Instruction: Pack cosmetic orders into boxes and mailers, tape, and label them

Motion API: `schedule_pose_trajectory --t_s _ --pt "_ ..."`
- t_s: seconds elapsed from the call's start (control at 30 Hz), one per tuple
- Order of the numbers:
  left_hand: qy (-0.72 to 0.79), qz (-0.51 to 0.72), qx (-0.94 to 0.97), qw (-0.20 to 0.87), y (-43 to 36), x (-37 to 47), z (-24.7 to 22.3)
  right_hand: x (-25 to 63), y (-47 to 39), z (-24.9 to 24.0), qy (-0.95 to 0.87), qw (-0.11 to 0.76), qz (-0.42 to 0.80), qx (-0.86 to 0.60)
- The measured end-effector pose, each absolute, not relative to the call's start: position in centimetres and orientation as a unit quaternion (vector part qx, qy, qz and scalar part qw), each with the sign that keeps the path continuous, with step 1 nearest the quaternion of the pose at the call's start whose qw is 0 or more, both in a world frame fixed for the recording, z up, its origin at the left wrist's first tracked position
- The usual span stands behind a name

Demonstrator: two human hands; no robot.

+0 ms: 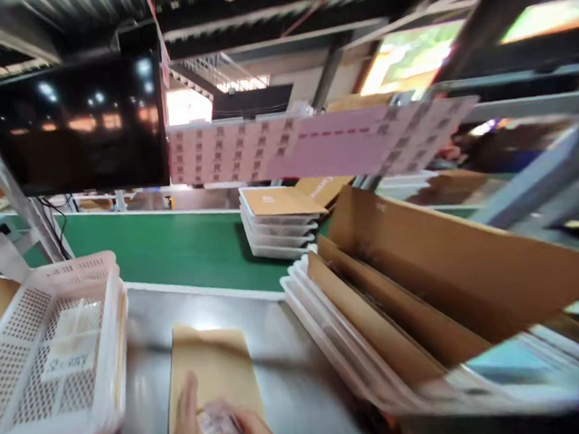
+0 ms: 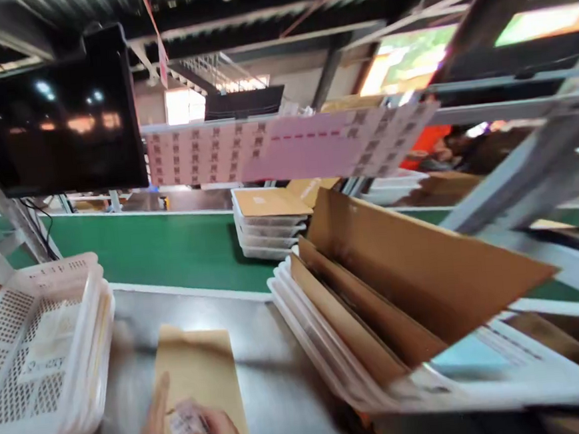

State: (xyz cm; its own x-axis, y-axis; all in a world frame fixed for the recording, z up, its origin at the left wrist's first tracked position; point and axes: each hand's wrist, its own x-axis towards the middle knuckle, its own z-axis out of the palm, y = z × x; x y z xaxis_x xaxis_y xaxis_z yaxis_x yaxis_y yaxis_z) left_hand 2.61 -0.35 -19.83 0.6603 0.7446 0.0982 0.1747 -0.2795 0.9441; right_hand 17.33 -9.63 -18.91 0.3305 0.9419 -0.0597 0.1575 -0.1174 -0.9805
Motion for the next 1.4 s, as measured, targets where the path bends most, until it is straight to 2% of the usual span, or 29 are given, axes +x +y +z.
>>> schedule_pose_trajectory --t_s 0.07,0.23,0.3,0.43,0.57,0.83,0.97,1.1,1.27,1.4 --pt "0.320 0.267 0.704 0.575 0.2 2.3 -18.5 16.7 -9.9 -17.7 -0.437 0.484 0.425 -0.628" --pt "0.353 0.257 0.583 0.686 0.8 4.6 -16.4 17.4 -9.3 -16.4 -0.374 0.558 0.344 -0.656" --pt "0.352 0.256 0.556 0.707 0.9 5.2 -16.3 17.7 -9.4 -16.7 -0.380 0.563 0.319 -0.661" --pt "0.334 0.246 0.590 0.693 1.2 5.3 -16.2 18.1 -9.9 -17.0 -0.445 0.563 0.210 -0.663" --pt "0.310 0.214 0.628 0.681 1.2 5.3 -16.3 18.5 -10.2 -16.3 -0.557 0.522 0.098 -0.638" --pt "0.290 0.151 0.701 0.634 0.5 4.4 -16.8 18.6 -11.1 -17.7 -0.619 0.438 0.020 -0.652" --pt "0.323 0.133 0.662 0.663 0.1 4.3 -18.7 18.1 -11.6 -19.0 -0.642 0.385 -0.029 -0.663" --pt "0.344 0.135 0.606 0.704 -0.4 4.4 -19.6 17.8 -12.0 -19.9 -0.654 0.349 -0.056 -0.669" --pt "0.370 0.119 0.530 0.754 -0.9 4.2 -18.9 17.8 -12.1 -20.2 -0.661 0.362 -0.040 -0.656" --pt "0.372 0.122 0.546 0.741 -1.1 4.0 -18.8 17.9 -12.0 -20.1 -0.661 0.372 -0.014 -0.652"
